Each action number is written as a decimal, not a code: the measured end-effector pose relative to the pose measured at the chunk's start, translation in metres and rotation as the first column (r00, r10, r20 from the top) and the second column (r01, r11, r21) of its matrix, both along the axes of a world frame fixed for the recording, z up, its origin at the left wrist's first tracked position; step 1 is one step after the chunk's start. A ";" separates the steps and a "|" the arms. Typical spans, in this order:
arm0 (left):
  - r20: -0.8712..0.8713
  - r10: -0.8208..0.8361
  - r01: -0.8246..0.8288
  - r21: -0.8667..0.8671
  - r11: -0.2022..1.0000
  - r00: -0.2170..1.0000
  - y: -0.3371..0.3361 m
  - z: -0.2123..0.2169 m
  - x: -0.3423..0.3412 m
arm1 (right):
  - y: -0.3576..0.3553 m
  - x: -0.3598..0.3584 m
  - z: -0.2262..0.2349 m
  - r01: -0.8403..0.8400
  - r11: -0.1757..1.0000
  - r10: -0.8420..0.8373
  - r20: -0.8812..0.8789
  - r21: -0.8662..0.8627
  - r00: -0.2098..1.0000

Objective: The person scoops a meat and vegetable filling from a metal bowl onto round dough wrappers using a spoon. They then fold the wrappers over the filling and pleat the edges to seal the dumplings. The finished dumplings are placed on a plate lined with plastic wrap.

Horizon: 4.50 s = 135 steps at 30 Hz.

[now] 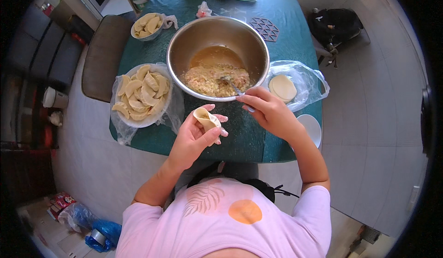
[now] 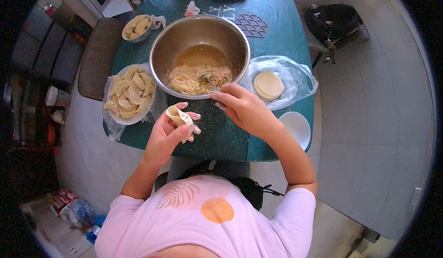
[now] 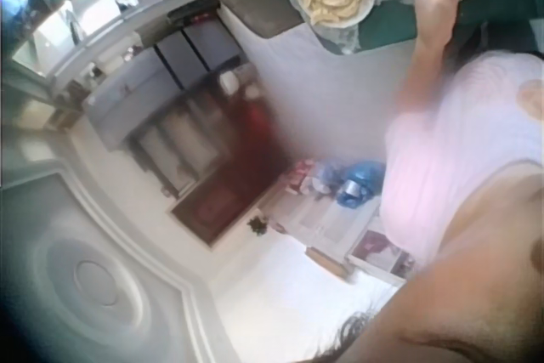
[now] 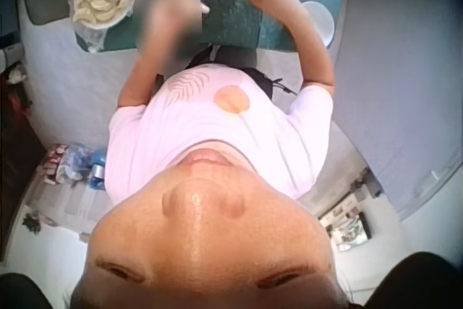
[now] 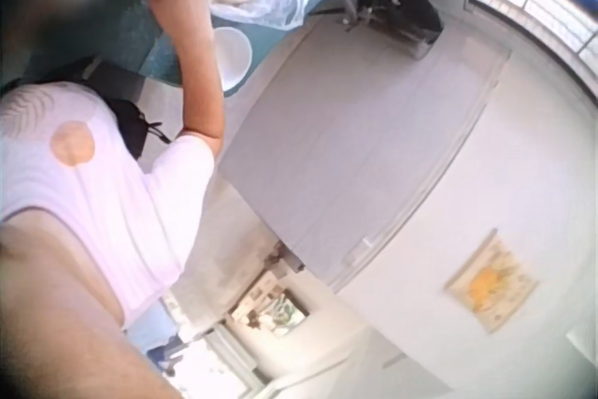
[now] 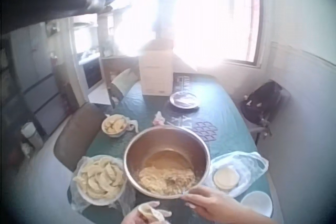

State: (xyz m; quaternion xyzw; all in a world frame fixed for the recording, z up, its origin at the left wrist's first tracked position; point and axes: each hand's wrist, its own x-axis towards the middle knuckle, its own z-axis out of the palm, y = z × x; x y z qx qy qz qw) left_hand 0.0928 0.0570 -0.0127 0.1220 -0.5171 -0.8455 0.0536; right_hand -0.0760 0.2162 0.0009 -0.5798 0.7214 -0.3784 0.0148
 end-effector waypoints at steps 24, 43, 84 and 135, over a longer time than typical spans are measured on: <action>0.041 0.002 0.000 -0.056 0.998 0.999 -0.015 -0.017 -0.001 | -0.020 -0.002 0.012 0.185 0.976 -0.113 0.465 -0.113 0.878; 0.058 0.009 -0.009 -0.011 1.000 0.998 -0.023 -0.009 -0.005 | -0.005 -0.028 0.012 0.500 0.847 -0.203 0.760 -0.179 0.617; -0.140 -0.052 0.059 0.043 0.997 0.989 -0.011 0.000 -0.022 | 0.029 0.044 0.106 -0.091 0.981 0.052 -0.221 -0.170 0.974; -0.369 0.065 -0.169 -0.257 0.951 0.927 0.033 0.025 0.008 | -0.010 0.067 0.083 0.038 0.997 -0.039 -0.013 -0.062 0.999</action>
